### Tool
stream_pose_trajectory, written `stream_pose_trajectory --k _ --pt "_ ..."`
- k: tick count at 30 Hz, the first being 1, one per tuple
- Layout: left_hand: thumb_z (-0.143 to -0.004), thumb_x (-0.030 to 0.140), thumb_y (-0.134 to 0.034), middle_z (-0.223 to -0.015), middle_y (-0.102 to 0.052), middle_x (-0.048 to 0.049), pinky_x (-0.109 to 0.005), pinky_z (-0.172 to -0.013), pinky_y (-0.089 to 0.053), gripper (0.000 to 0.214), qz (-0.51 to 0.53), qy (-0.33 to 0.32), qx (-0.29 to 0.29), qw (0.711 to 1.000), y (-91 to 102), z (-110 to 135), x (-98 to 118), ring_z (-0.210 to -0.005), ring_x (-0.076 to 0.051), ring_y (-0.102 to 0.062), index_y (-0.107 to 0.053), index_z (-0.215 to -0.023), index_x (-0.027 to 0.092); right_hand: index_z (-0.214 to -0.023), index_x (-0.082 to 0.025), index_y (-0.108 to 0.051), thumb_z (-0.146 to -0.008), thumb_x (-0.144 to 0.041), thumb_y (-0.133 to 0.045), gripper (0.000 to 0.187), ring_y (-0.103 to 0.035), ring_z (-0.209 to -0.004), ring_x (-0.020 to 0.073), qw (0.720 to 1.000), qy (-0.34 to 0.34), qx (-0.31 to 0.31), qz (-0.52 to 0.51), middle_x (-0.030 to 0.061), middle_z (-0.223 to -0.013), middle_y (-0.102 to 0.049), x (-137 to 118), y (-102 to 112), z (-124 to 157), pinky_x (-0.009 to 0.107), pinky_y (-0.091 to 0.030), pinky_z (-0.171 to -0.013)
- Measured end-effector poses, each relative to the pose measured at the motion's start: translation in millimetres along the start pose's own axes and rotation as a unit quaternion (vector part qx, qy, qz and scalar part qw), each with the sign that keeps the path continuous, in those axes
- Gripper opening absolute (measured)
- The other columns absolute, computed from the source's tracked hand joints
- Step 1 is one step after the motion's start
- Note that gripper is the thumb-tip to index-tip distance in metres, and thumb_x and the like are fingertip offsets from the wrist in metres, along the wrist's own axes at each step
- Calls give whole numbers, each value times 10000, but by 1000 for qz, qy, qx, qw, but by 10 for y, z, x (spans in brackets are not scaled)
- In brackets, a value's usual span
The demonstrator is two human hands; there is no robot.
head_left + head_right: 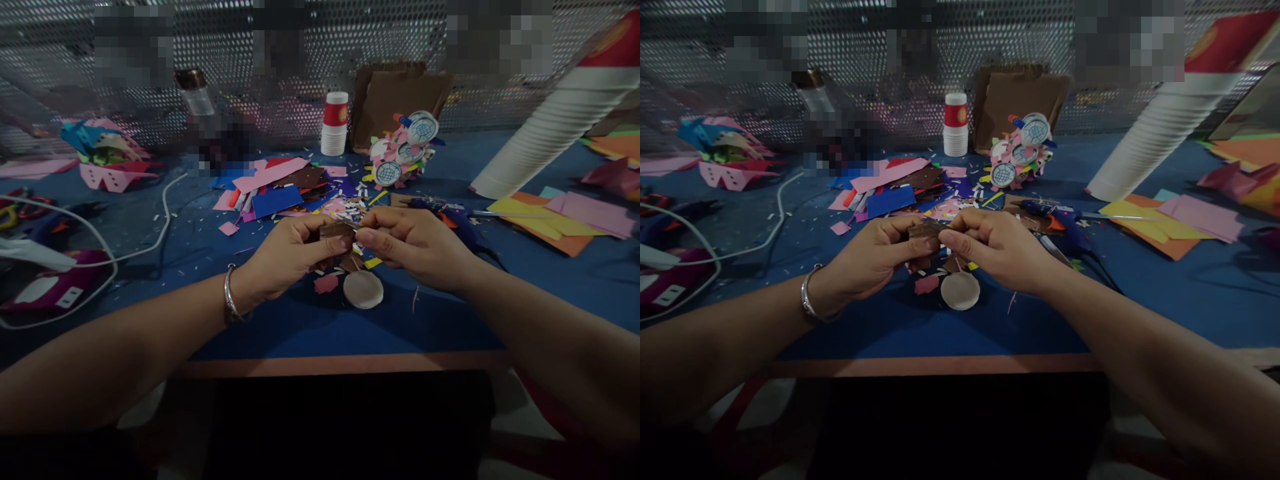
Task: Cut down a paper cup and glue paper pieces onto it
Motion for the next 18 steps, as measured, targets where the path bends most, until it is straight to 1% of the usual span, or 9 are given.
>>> stream_pose_trajectory --k 3,6,8,10,13,16,18 --pt "-769 454 -983 -711 -656 27 -226 -549 -424 392 15 8 40 999 67 9 -8 -602 -96 -545 -736 -899 179 -841 -216 -633 -986 -677 -726 492 -418 -527 115 1000 7 3 -10 -64 -579 -461 -23 4 -2 288 -313 -542" --pt "-806 529 -941 -722 -643 18 -231 -530 -414 415 6 5 74 997 110 22 10 -591 -100 -565 -741 -872 171 -850 -219 -622 -985 -652 -742 469 -362 -485 99 999 -1 -1 -34 -84 -562 -436 -5 -13 -5 282 -321 -538" --pt "-797 549 -944 -738 -657 14 -229 -527 -416 433 8 -3 76 997 94 21 25 -586 -99 -577 -760 -894 169 -847 -219 -622 -987 -632 -749 454 -339 -471 94 999 -4 -1 -37 -95 -544 -413 9 -17 -5 280 -328 -540" --pt "-780 553 -962 -718 -644 23 -219 -535 -418 450 25 -15 67 997 57 16 36 -585 -92 -572 -759 -891 166 -837 -218 -622 -992 -622 -746 450 -364 -481 99 999 -2 1 -32 -94 -539 -410 16 -13 -3 280 -336 -550" --pt "-777 543 -973 -681 -613 34 -209 -545 -408 463 45 -29 52 997 8 11 43 -580 -77 -539 -728 -828 154 -847 -215 -630 -990 -630 -744 453 -396 -499 105 1000 -7 -1 -26 -90 -554 -413 35 -10 2 282 -340 -557" --pt "-772 507 -985 -674 -613 29 -215 -549 -402 454 39 -34 51 997 10 9 42 -591 -80 -535 -705 -782 150 -858 -210 -647 -989 -659 -732 476 -422 -523 114 1000 -3 -2 -13 -81 -562 -415 22 -5 7 287 -331 -556" --pt "-766 493 -991 -681 -625 29 -222 -550 -406 435 34 -41 54 997 21 6 57 -589 -81 -532 -725 -804 151 -844 -208 -654 -990 -683 -722 501 -465 -569 129 1000 7 1 5 -66 -570 -429 -9 -2 8 289 -325 -562"
Point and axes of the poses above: each hand's wrist, its own z-axis away from the middle knuckle, its own y-axis out of the back of the hand, x = y × z, the point moved 10 cm from there along -z, towards the middle knuckle
